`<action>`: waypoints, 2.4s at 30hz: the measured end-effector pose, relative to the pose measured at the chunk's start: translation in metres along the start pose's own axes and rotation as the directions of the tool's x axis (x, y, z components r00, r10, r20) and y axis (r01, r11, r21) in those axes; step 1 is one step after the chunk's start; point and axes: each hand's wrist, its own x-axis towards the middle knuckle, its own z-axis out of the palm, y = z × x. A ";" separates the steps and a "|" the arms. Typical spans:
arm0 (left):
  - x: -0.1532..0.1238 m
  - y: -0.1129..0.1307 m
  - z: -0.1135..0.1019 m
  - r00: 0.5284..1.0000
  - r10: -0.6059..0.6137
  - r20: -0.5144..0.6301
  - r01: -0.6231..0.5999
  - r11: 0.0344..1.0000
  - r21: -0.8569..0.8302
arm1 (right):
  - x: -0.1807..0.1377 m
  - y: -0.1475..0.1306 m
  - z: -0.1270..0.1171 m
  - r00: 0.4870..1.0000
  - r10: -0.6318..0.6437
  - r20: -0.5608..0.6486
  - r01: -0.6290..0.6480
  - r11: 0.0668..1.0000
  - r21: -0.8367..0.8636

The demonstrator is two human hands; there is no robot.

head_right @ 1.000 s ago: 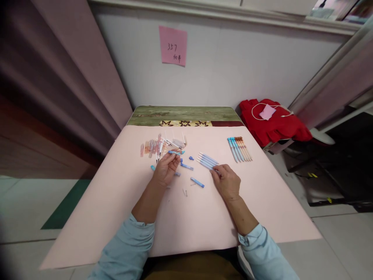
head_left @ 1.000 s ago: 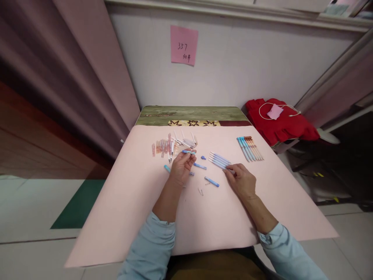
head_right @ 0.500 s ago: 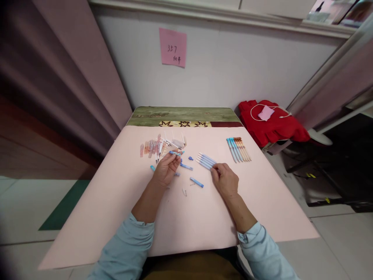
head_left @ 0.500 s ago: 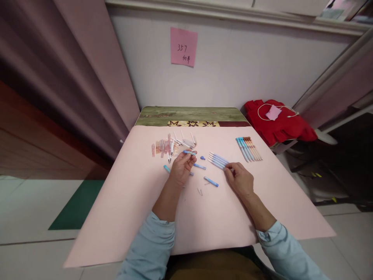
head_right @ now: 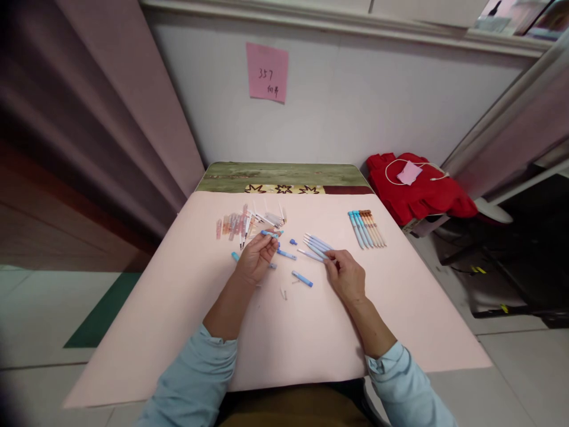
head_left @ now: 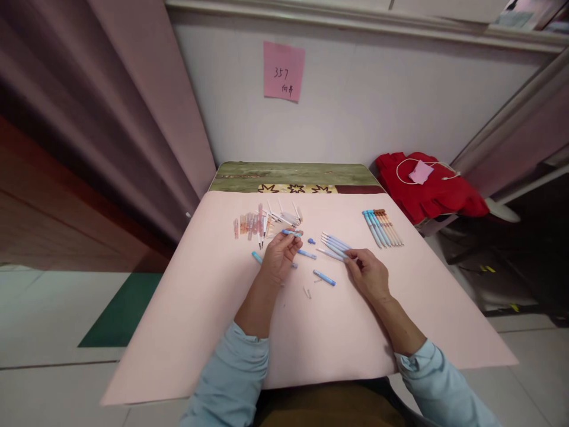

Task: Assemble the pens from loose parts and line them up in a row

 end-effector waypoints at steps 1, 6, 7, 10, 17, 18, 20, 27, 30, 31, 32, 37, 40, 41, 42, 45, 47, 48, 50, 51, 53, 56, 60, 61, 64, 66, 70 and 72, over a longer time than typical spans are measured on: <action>0.000 0.000 0.000 1.000 -0.001 -0.001 0.001 1.000 0.001 | 0.000 0.001 0.000 1.000 -0.013 -0.001 0.012 1.000 -0.001; -0.002 0.001 0.001 1.000 -0.002 -0.003 0.002 1.000 0.000 | -0.001 -0.001 -0.001 0.998 -0.028 -0.057 0.030 0.999 0.030; -0.002 0.001 0.002 1.000 -0.001 -0.003 0.001 1.000 -0.001 | -0.001 -0.003 -0.003 0.996 -0.024 -0.080 0.029 0.998 0.058; -0.002 0.001 0.001 1.000 -0.006 -0.004 0.006 1.000 -0.002 | 0.004 -0.017 -0.011 0.987 -0.003 -0.158 0.030 0.985 0.167; 0.001 0.004 -0.002 0.997 0.060 -0.040 -0.061 0.998 -0.027 | 0.033 -0.068 -0.019 0.978 -0.093 -0.189 0.156 0.921 0.356; 0.001 0.005 -0.003 0.996 0.078 -0.052 -0.080 0.996 -0.034 | 0.036 -0.073 -0.014 0.977 -0.104 -0.184 0.166 0.915 0.367; 0.002 0.006 -0.003 0.991 0.106 -0.078 -0.111 0.992 -0.052 | 0.037 -0.079 -0.003 0.979 -0.105 -0.178 0.167 0.908 0.384; 0.003 0.007 -0.003 0.983 0.124 -0.137 -0.135 0.988 -0.074 | 0.029 -0.073 0.026 0.985 -0.101 -0.143 0.153 0.890 0.430; 0.004 0.006 -0.002 0.985 0.125 -0.120 -0.130 0.991 -0.038 | 0.030 -0.070 0.024 0.985 -0.107 -0.138 0.156 0.894 0.419; 0.004 0.005 -0.002 0.986 0.128 -0.110 -0.131 0.991 -0.023 | 0.031 -0.070 0.023 0.983 -0.120 -0.141 0.168 0.896 0.412; 0.004 0.005 -0.002 0.986 0.132 -0.101 -0.133 0.991 -0.007 | 0.031 -0.070 0.023 0.980 -0.135 -0.144 0.183 0.897 0.402; 0.002 0.001 -0.002 0.985 0.164 -0.056 -0.158 0.983 0.090 | 0.030 -0.067 0.022 0.968 -0.192 -0.163 0.235 0.922 0.309; 0.001 -0.002 -0.001 0.985 0.168 -0.046 -0.161 0.979 0.128 | 0.028 -0.064 0.024 0.967 -0.196 -0.163 0.236 0.930 0.283; 0.001 -0.003 -0.001 0.985 0.167 -0.045 -0.160 0.978 0.135 | 0.027 -0.063 0.025 0.970 -0.187 -0.157 0.226 0.930 0.289; 0.000 -0.003 0.000 0.985 0.167 -0.045 -0.159 0.977 0.139 | 0.027 -0.062 0.025 0.974 -0.174 -0.146 0.212 0.930 0.302; 0.000 -0.005 0.001 0.985 0.165 -0.048 -0.157 0.978 0.137 | 0.025 -0.064 0.026 0.983 -0.140 -0.120 0.175 0.915 0.365; 0.000 -0.005 0.001 0.985 0.165 -0.056 -0.157 0.979 0.127 | 0.024 -0.067 0.026 0.984 -0.131 -0.118 0.168 0.900 0.402; 0.000 -0.005 0.001 0.985 0.164 -0.061 -0.156 0.981 0.120 | 0.024 -0.069 0.025 0.984 -0.129 -0.120 0.168 0.893 0.417; 0.000 -0.004 0.001 0.985 0.159 -0.068 -0.151 0.983 0.104 | 0.023 -0.073 0.023 0.983 -0.127 -0.130 0.173 0.878 0.446; 0.000 -0.004 0.001 0.985 0.156 -0.071 -0.148 0.984 0.098 | 0.023 -0.074 0.022 0.982 -0.131 -0.139 0.181 0.870 0.459; 0.000 -0.004 0.001 0.987 0.145 -0.072 -0.138 0.986 0.091 | 0.023 -0.076 0.020 0.975 -0.144 -0.168 0.209 0.853 0.479; 0.000 -0.005 0.001 0.989 0.128 -0.072 -0.121 0.989 0.090 | 0.023 -0.077 0.020 0.968 -0.150 -0.201 0.232 0.842 0.486; 0.000 -0.006 -0.001 0.993 0.103 -0.055 -0.098 0.990 0.100 | 0.024 -0.075 0.021 0.966 -0.147 -0.213 0.235 0.843 0.483; 0.000 -0.006 -0.001 0.994 0.097 -0.050 -0.091 0.990 0.105 | 0.024 -0.075 0.021 0.966 -0.142 -0.217 0.233 0.846 0.479; -0.002 -0.007 -0.001 0.996 0.077 -0.033 -0.072 0.989 0.126 | 0.024 -0.073 0.023 0.969 -0.111 -0.223 0.205 0.862 0.463; -0.003 -0.008 0.000 0.998 0.064 -0.024 -0.060 0.989 0.134 | 0.023 -0.072 0.024 0.972 -0.088 -0.220 0.183 0.869 0.460; -0.005 -0.009 0.003 0.998 0.057 -0.015 -0.055 0.991 0.126 | 0.022 -0.069 0.027 0.977 -0.008 -0.214 0.112 0.872 0.476; -0.006 -0.008 0.004 0.998 0.059 -0.007 -0.057 0.991 0.119 | 0.021 -0.067 0.028 0.978 0.031 -0.206 0.073 0.874 0.481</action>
